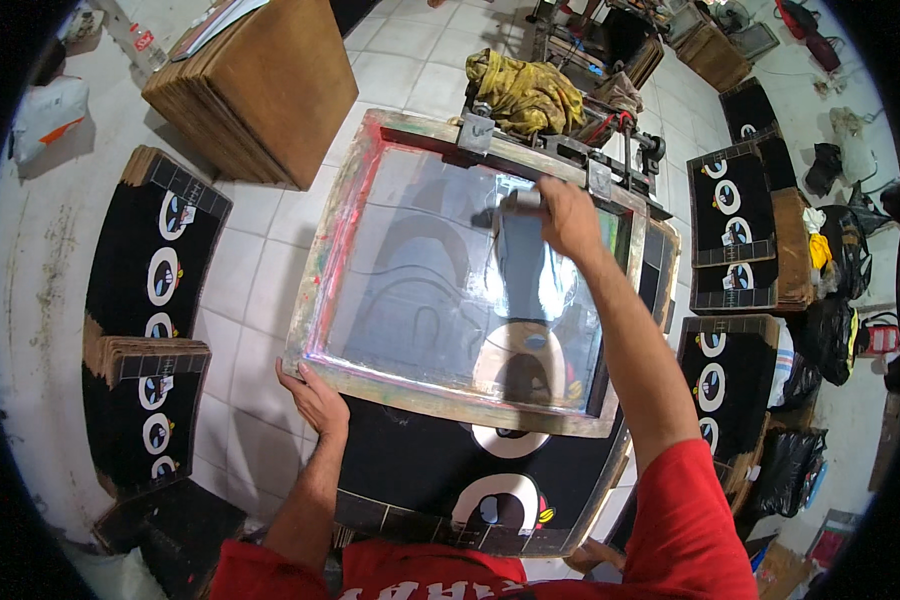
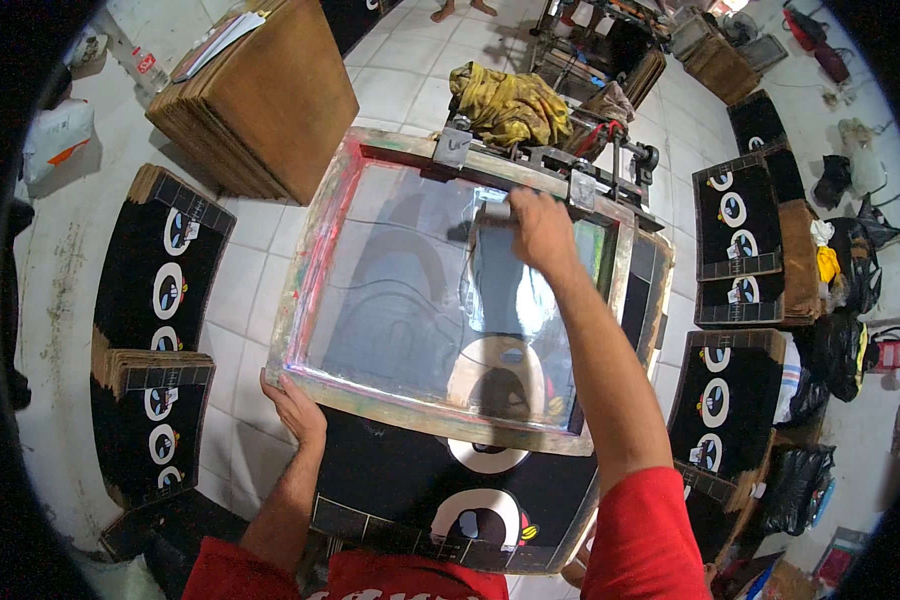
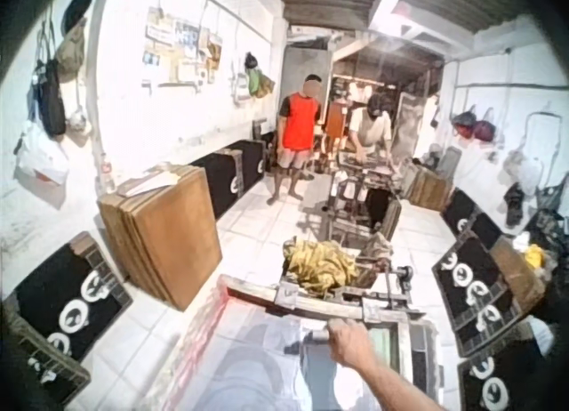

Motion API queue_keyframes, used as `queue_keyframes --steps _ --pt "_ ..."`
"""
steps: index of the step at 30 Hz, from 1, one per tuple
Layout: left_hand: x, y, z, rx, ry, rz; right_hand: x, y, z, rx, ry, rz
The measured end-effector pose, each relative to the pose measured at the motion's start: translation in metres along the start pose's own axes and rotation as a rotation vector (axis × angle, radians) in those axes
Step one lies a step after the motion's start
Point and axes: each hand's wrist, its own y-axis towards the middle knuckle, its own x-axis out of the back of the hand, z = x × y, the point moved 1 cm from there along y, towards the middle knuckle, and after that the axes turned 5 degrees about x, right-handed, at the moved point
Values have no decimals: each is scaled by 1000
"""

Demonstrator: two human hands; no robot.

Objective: The person performs screen printing on black fabric mats. They repeatedly lower a screen frame onto the mat, use a squeegee to pull ink across the mesh, and lift the frame to reveal a printed cartoon face design. The process is repeated multiple times on the same mat.

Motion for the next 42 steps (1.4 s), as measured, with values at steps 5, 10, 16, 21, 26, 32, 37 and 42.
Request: queue_keyframes --steps 5,10,16,21,26,32,37,42 --pt "-1 0 3 30 8 18 29 -82 57 -1 42 47" --pt "-3 1 5 20 -18 6 28 -51 24 -86 180 111" --pt "-2 0 5 15 -83 27 0 22 -20 -34 -19 -130" --pt "-1 -3 3 -4 15 18 9 -10 -4 -48 -10 15" --pt "-1 -3 2 26 -13 24 31 -92 47 -26 73 76" --pt "-4 -2 14 -23 -61 2 35 -145 83 -44 14 1" --pt "2 10 23 4 -352 131 35 -158 89 -41 -20 -29" --pt "21 24 20 414 -683 347 48 -138 82 -72 -29 -11"
